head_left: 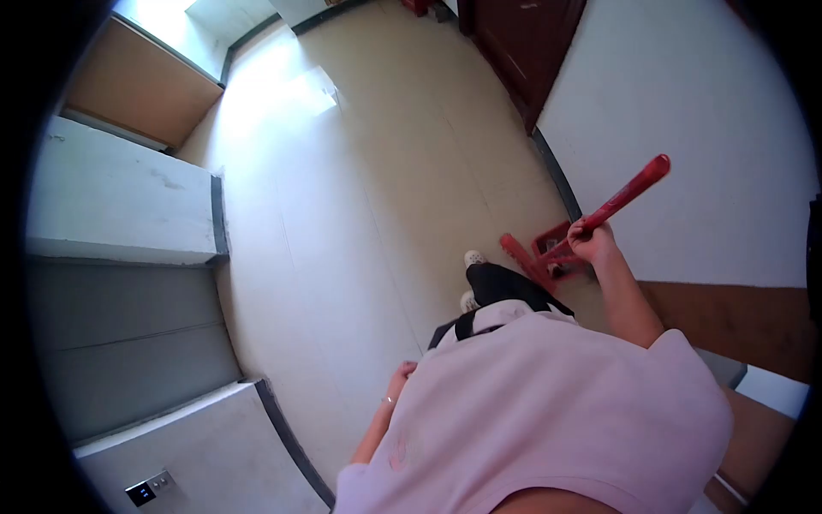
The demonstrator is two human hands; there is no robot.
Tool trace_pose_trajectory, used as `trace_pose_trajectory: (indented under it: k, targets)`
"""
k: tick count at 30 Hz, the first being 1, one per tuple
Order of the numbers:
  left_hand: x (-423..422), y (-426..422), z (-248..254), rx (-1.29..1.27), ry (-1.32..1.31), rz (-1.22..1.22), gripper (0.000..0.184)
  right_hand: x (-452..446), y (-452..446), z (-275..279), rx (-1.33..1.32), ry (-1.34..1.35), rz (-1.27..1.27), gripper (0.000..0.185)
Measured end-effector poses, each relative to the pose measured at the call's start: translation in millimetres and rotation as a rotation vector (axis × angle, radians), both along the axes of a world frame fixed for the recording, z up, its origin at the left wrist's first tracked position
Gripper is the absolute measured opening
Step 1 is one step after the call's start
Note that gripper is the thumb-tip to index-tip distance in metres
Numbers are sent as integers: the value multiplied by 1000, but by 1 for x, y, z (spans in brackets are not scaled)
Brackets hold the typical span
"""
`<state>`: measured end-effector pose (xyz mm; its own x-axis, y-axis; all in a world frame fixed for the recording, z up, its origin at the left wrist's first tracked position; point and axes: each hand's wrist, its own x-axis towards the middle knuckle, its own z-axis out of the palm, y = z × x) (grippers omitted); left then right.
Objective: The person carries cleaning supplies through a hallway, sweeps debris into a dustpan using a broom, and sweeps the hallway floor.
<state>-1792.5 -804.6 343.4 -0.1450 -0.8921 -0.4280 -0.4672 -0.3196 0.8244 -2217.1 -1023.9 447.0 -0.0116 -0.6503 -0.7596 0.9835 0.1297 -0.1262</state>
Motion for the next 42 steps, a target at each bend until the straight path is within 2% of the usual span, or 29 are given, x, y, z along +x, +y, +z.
trace_pose_trajectory:
  k: [1, 4, 13, 15, 17, 19, 20, 22, 24, 27, 30, 32, 34, 36, 38, 40, 42]
  targets:
    - [5, 1, -13, -20, 37, 93, 29, 0, -21, -2, -17, -8, -2, 15]
    - [12, -29, 3, -16, 3, 189, 29, 10, -76, -7, -105, -6, 20, 15]
    - [33, -170, 72, 35, -271, 56, 28, 99, -224, 4, -235, -135, 192, 13]
    - [35, -198, 82, 38, -298, 39, 28, 111, -247, 6, -219, -199, 413, 13]
    - [35, -222, 89, 45, -326, 24, 27, 120, -261, -6, -225, -163, 431, 13]
    - [31, -244, 93, 55, -347, 16, 27, 118, -271, -36, -53, 83, 659, 12]
    - [32, -256, 93, 55, -352, 15, 27, 117, -268, -35, -115, 326, 905, 11]
    - [32, -279, 92, 55, -358, 10, 27, 119, -265, -43, -46, 180, 948, 9]
    - [35, -302, 89, 57, -364, -1, 26, 118, -269, -73, 173, -91, 878, 11]
    - [42, -342, 84, 54, -384, -42, 26, 110, -282, -104, 246, -31, 860, 13]
    - [62, -390, 81, 32, -416, -123, 26, 114, -307, -59, 183, -36, 810, 17]
    - [79, -429, 83, 58, -421, -160, 26, 97, -321, -93, 87, 26, 886, 17]
    - [97, -468, 86, 188, -347, -132, 24, 103, -349, -89, -20, 88, 966, 17]
    - [124, -497, 63, 124, -344, -165, 23, 132, -366, -34, 259, -54, 685, 16]
    - [142, -511, 59, 88, -340, -200, 22, 142, -382, -29, 277, -78, 666, 17]
    - [156, -529, 67, -243, -409, -462, 19, 150, -397, -28, 307, -116, 653, 17]
    - [151, -551, 103, -171, -426, -440, 17, 158, -411, -20, 238, -106, 627, 18]
